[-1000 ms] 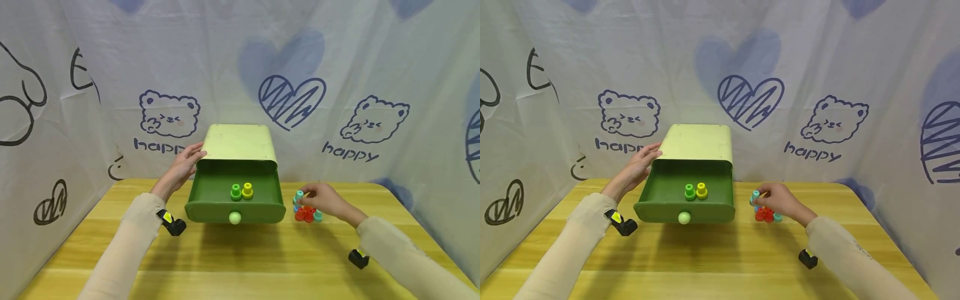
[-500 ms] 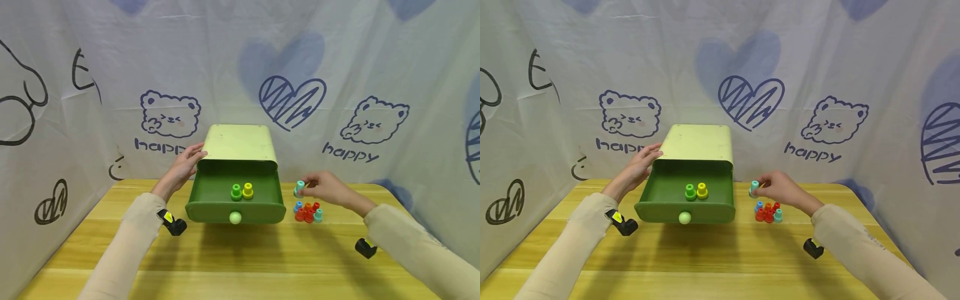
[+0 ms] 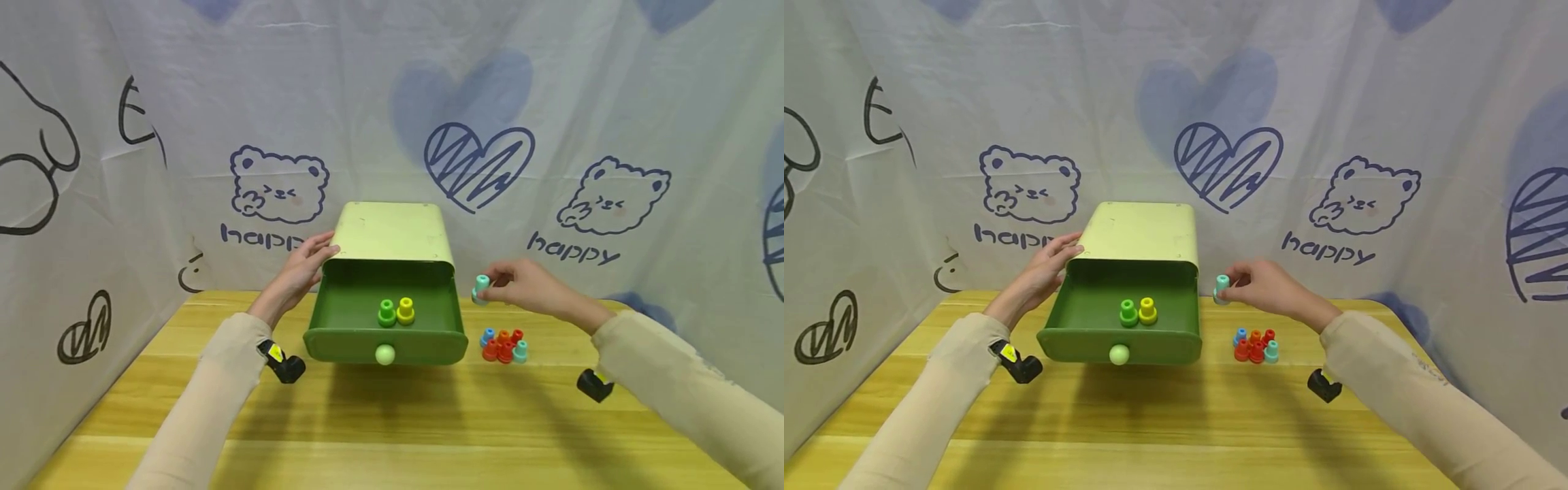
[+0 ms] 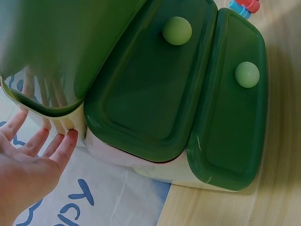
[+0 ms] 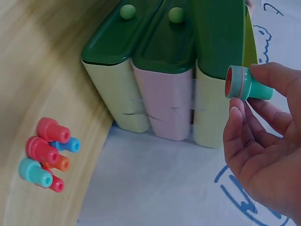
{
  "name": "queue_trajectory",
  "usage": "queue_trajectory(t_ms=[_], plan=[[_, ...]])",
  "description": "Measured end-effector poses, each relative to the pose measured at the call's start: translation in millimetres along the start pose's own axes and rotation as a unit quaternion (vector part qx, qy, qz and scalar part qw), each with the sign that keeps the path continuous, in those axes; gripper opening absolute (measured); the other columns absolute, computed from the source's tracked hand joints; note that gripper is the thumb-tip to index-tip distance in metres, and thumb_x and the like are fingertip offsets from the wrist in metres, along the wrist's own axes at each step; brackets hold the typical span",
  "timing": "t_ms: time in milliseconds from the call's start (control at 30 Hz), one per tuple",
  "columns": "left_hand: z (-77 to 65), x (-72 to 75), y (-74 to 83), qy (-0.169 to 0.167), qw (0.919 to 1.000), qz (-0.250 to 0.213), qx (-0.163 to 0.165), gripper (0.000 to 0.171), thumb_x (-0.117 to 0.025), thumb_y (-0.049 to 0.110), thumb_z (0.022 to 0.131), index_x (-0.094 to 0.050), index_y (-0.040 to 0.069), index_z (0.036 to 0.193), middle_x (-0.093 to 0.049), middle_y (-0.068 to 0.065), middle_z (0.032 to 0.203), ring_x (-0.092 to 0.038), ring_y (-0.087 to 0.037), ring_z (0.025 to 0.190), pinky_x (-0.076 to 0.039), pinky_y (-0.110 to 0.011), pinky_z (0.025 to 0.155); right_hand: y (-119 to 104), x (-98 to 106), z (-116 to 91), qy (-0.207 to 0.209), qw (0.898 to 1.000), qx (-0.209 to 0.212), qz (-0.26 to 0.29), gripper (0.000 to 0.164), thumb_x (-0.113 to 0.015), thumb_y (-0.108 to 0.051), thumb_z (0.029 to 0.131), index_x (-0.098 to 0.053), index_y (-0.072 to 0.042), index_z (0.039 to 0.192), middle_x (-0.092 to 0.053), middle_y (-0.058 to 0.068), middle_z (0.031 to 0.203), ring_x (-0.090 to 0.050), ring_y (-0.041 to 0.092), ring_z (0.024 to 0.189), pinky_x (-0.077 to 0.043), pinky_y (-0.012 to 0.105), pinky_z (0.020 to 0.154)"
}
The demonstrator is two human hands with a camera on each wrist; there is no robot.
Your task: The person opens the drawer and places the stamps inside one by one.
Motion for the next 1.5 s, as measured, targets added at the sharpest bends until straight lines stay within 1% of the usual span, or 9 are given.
queue_trajectory(t_ms=[167, 367, 533, 667, 767, 1033, 1133, 1267, 1500], plan=[[-0.4, 0.7, 1.1, 0.001, 1.0, -0.002, 0.001, 0.064, -0.056, 0.032, 0.097, -0.028, 0.014, 0.152, -0.027, -0.014, 0.152, -0.019, -0.031, 0.142, -0.016, -0.056, 0.113, -10, 5, 5, 0.005, 1.0, 0.021, -0.007, 0.016, -0.07, -0.016, 0.087, -0.068, -0.003, 0.096, -0.064, 0.003, 0.085, -0.055, 0.02, 0.076, -0.05, 0.033, 0.067], [-0.9, 0.0, 0.9, 0.001, 1.0, -0.002, 0.001, 0.064, -0.056, 0.032, 0.097, -0.029, 0.014, 0.152, -0.027, -0.015, 0.151, -0.019, -0.031, 0.142, -0.016, -0.056, 0.113, -26, 8, 10, 0.004, 0.999, 0.04, -0.019, 0.02, -0.07, -0.019, 0.088, -0.067, -0.004, 0.101, -0.065, 0.002, 0.089, -0.056, 0.02, 0.081, -0.05, 0.032, 0.068], [-1.4, 0.6, 1.1, 0.002, 1.0, -0.006, -0.001, 0.064, -0.055, 0.031, 0.098, -0.028, 0.013, 0.152, -0.027, -0.016, 0.151, -0.02, -0.031, 0.142, -0.016, -0.057, 0.113, -42, 7, 15, -0.022, 0.998, 0.053, -0.028, 0.023, -0.07, -0.019, 0.087, -0.068, -0.005, 0.106, -0.066, 0.001, 0.09, -0.058, 0.02, 0.085, -0.052, 0.034, 0.073], [-1.3, 0.9, 1.4, 0.005, 0.9999, -0.01, -0.001, 0.063, -0.056, 0.031, 0.097, -0.029, 0.013, 0.152, -0.028, -0.015, 0.151, -0.02, -0.031, 0.142, -0.016, -0.057, 0.113, -52, 3, 21, -0.055, 0.995, 0.072, -0.035, 0.017, -0.07, -0.016, 0.086, -0.069, -0.007, 0.101, -0.068, -0.002, 0.089, -0.06, 0.019, 0.086, -0.052, 0.036, 0.078], [-1.3, 1.0, 1.3, 0.005, 0.9999, -0.013, 0.0, 0.063, -0.056, 0.031, 0.097, -0.029, 0.014, 0.152, -0.027, -0.014, 0.152, -0.019, -0.031, 0.142, -0.015, -0.057, 0.113, -57, -1, 24, -0.072, 0.992, 0.089, -0.044, 0.016, -0.071, -0.014, 0.085, -0.069, -0.007, 0.099, -0.068, -0.002, 0.088, -0.061, 0.017, 0.085, -0.052, 0.037, 0.078], [-0.8, 1.4, 0.5, -0.002, 1.0, -0.009, 0.001, 0.065, -0.056, 0.031, 0.098, -0.027, 0.012, 0.153, -0.025, -0.016, 0.153, -0.017, -0.031, 0.143, -0.013, -0.058, 0.113, -63, -11, 31, -0.114, 0.985, 0.111, -0.072, 0.013, -0.072, -0.011, 0.083, -0.072, -0.009, 0.096, -0.067, -0.004, 0.088, -0.06, 0.015, 0.084, -0.052, 0.033, 0.077], [-0.8, 1.3, 1.4, -0.001, 1.0, -0.004, 0.0, 0.065, -0.055, 0.031, 0.098, -0.027, 0.012, 0.153, -0.025, -0.016, 0.153, -0.017, -0.032, 0.143, -0.013, -0.058, 0.113, -64, -14, 34, -0.126, 0.981, 0.126, -0.078, 0.014, -0.073, -0.01, 0.083, -0.072, -0.008, 0.097, -0.068, -0.004, 0.087, -0.06, 0.013, 0.082, -0.053, 0.03, 0.075], [-1.6, 0.4, 2.2, -0.001, 1.0, -0.005, 0.003, 0.064, -0.056, 0.032, 0.098, -0.027, 0.014, 0.152, -0.026, -0.014, 0.152, -0.017, -0.031, 0.143, -0.014, -0.057, 0.114, -65, -20, 39, -0.136, 0.977, 0.14, -0.089, 0.015, -0.075, -0.01, 0.082, -0.072, -0.006, 0.096, -0.068, -0.004, 0.087, -0.061, 0.011, 0.08, -0.053, 0.027, 0.074], [-2.2, -1.4, 1.5, 0.001, 1.0, -0.006, 0.003, 0.062, -0.055, 0.031, 0.098, -0.029, 0.014, 0.152, -0.027, -0.014, 0.152, -0.019, -0.031, 0.142, -0.016, -0.057, 0.113, -70, -29, 46, -0.151, 0.973, 0.143, -0.103, 0.016, -0.077, -0.008, 0.079, -0.073, -0.006, 0.094, -0.069, -0.004, 0.087, -0.062, 0.01, 0.081, -0.053, 0.025, 0.075]])
Point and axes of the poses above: each hand's wrist, its own z-axis towards the middle knuckle, its own x-axis out of the back of the hand, y = z × x, the point moved 1 cm from there along z, towards the middle knuckle
